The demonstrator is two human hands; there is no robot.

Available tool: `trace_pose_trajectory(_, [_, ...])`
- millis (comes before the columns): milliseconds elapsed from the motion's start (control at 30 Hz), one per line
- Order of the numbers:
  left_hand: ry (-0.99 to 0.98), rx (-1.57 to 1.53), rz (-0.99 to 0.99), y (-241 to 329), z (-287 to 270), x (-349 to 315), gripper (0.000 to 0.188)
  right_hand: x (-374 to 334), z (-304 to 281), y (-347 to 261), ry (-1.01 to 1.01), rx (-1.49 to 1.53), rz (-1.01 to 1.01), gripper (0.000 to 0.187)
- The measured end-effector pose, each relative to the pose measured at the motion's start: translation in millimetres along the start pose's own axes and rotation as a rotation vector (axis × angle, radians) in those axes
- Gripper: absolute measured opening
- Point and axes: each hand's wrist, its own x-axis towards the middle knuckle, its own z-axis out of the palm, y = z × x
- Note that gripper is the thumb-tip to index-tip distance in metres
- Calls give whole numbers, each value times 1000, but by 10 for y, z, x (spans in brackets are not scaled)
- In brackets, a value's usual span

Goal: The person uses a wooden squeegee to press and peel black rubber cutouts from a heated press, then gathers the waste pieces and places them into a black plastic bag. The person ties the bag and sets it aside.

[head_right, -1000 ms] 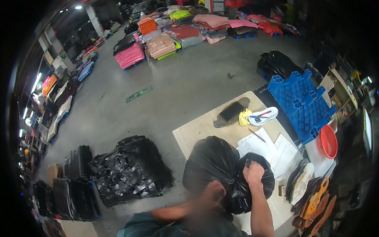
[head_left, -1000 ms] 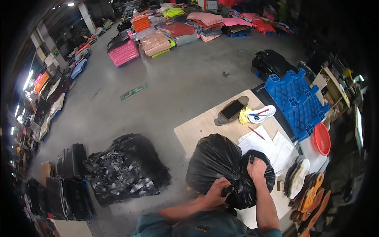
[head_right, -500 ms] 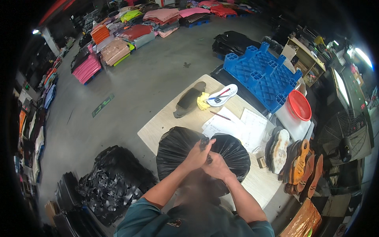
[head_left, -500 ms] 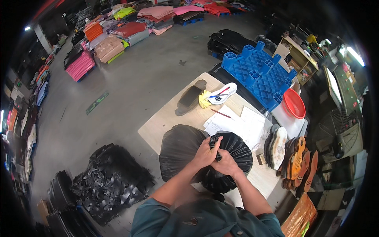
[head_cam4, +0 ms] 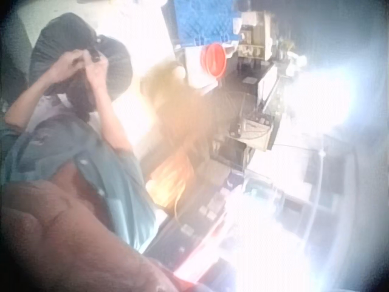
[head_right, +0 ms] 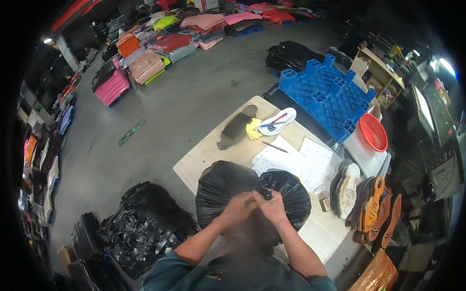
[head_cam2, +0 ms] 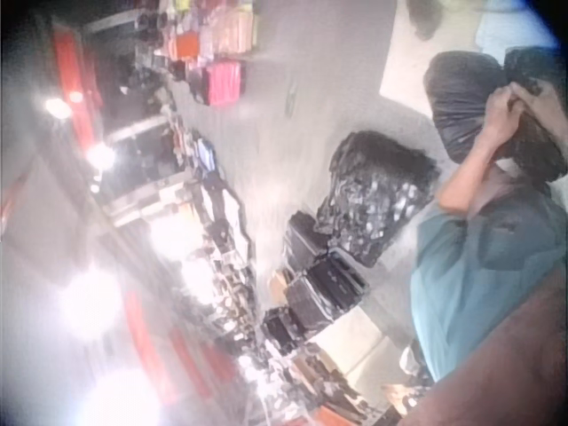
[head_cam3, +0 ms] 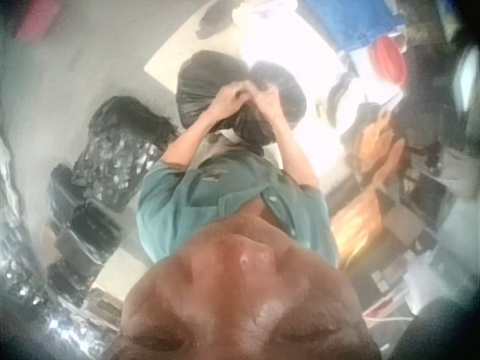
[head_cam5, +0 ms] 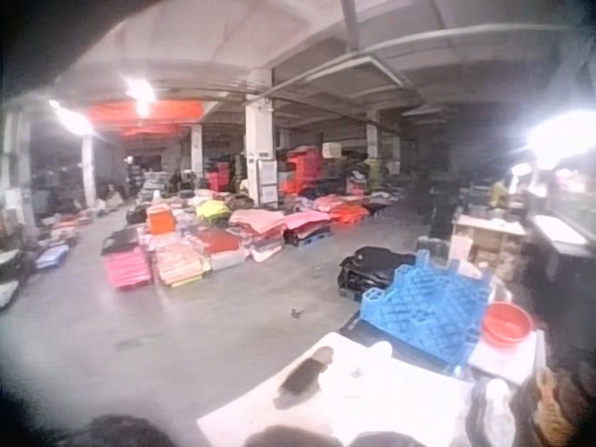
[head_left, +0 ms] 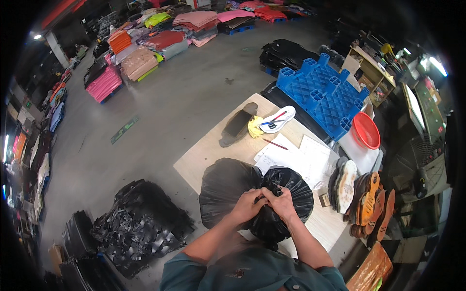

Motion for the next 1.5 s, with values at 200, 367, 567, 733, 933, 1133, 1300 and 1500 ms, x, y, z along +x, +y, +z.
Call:
trace_pose_trajectory(200, [111, -458, -480, -86, 165, -56, 31, 190, -211, 145, 62, 302, 116, 23])
trace_pose_trajectory(367, [107, -603, -478, -226, 87, -82, 39, 347, -292, 151, 119, 613, 347, 35])
trace_pose_trajectory(567, [19, 115, 28, 124, 80, 58, 25, -65, -136, -6, 33, -100, -311, 27])
trace_pose_trajectory(733, [-129, 112, -1, 321, 6, 30, 27, -96, 51, -222, -49, -822, -1014, 22])
trace_pose_trajectory(933, [-130, -88, -173, 216, -2, 8, 31, -20, -198, -422, -370, -898, -720, 31])
trace_pose_trajectory(1133, [-292, -188, -538, 206, -192, 177, 41, -89, -474, -326, -322, -881, -728, 31])
trace_pose_trajectory(1300, [-319, -196, -478, 286, -230, 206, 46, -248, -411, -178, -157, -806, -477, 27])
trace_pose_trajectory(1500, [-222, -487, -465, 279, -256, 120, 20, -456, -269, -16, -31, -432, -364, 18])
